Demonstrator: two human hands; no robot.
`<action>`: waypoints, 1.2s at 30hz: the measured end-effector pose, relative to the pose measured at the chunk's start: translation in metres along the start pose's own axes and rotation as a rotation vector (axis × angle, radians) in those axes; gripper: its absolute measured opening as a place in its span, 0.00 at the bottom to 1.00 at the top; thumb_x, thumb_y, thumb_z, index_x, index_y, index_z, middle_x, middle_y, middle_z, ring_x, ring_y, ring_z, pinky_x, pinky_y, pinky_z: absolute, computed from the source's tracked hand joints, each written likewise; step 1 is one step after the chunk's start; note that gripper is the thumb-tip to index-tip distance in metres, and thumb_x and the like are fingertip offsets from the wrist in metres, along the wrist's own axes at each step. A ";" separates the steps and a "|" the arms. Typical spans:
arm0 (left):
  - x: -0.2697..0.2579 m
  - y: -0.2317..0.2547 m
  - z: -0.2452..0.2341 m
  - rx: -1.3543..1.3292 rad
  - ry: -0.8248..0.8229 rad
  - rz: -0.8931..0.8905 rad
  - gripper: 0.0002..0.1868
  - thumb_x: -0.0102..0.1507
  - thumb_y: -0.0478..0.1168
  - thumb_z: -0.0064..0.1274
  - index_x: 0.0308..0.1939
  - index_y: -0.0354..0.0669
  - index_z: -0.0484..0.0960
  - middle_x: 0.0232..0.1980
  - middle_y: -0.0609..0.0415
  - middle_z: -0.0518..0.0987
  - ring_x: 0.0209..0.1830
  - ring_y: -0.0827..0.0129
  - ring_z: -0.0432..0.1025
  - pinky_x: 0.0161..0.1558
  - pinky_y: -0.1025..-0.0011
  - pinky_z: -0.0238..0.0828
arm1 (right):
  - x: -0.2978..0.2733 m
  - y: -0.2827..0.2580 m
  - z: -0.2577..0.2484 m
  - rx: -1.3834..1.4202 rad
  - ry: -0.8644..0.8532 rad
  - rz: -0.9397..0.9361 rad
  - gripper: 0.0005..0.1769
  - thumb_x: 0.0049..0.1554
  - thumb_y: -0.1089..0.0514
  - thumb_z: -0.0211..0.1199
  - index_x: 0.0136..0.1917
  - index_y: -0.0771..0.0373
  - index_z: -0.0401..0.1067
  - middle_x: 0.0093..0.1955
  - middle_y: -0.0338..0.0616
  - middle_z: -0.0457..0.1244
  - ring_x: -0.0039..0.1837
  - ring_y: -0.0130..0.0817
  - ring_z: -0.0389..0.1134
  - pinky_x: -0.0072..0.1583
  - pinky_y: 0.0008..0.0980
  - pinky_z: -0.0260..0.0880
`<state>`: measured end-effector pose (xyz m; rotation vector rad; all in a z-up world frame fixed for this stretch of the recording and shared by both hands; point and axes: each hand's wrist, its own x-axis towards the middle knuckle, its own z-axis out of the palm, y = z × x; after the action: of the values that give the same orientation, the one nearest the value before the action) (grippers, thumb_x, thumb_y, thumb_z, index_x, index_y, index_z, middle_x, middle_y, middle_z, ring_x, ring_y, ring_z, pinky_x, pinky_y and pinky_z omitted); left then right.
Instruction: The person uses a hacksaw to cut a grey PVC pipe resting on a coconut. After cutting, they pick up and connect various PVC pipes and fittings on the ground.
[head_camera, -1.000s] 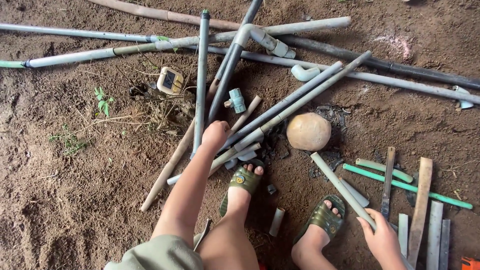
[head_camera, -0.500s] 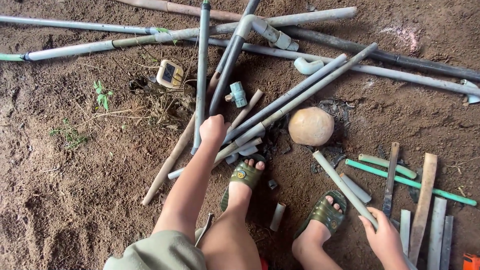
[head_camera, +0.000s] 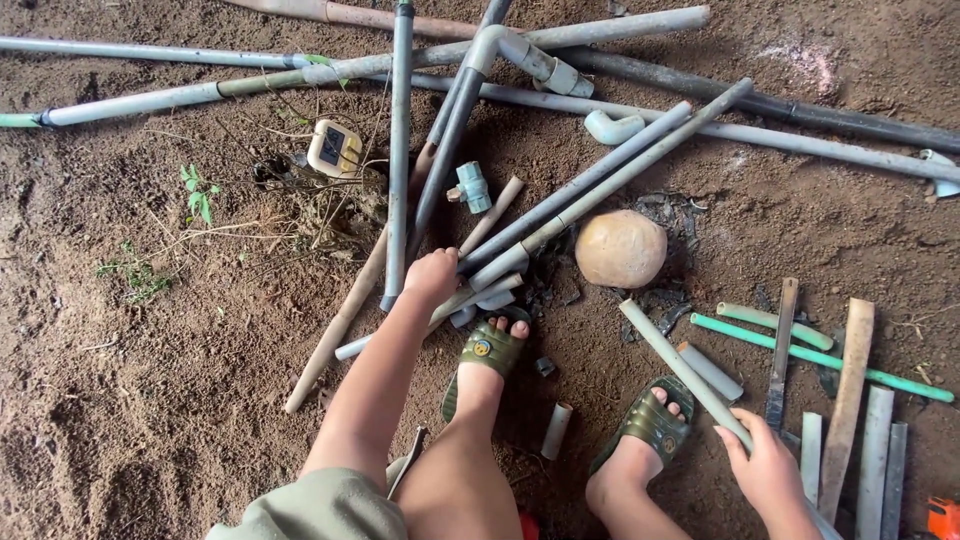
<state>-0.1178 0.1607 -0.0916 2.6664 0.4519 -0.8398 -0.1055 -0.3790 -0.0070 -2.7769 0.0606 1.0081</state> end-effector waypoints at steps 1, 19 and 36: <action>-0.005 0.002 -0.005 0.000 0.000 0.003 0.14 0.58 0.41 0.51 0.44 0.40 0.69 0.42 0.43 0.75 0.39 0.46 0.72 0.36 0.52 0.70 | -0.004 -0.010 -0.007 0.000 0.002 0.002 0.26 0.53 0.44 0.55 0.62 0.53 0.64 0.56 0.42 0.67 0.53 0.46 0.69 0.51 0.39 0.66; -0.051 0.173 -0.111 -1.619 -0.092 0.074 0.16 0.64 0.49 0.41 0.29 0.40 0.68 0.23 0.54 0.70 0.13 0.78 0.57 0.11 0.81 0.51 | -0.035 -0.060 -0.035 0.255 -0.088 0.186 0.27 0.55 0.46 0.52 0.66 0.54 0.61 0.61 0.46 0.62 0.57 0.46 0.64 0.54 0.42 0.63; -0.045 0.206 -0.151 -2.055 0.302 -0.109 0.21 0.62 0.60 0.33 0.34 0.47 0.65 0.20 0.65 0.54 0.14 0.79 0.50 0.15 0.78 0.48 | -0.043 -0.039 0.035 0.508 0.369 -0.651 0.23 0.48 0.57 0.64 0.55 0.68 0.67 0.54 0.50 0.64 0.56 0.39 0.67 0.59 0.33 0.67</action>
<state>0.0017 0.0230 0.0931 0.7812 0.8268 0.2018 -0.1562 -0.3349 0.0008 -2.2234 -0.4415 0.2623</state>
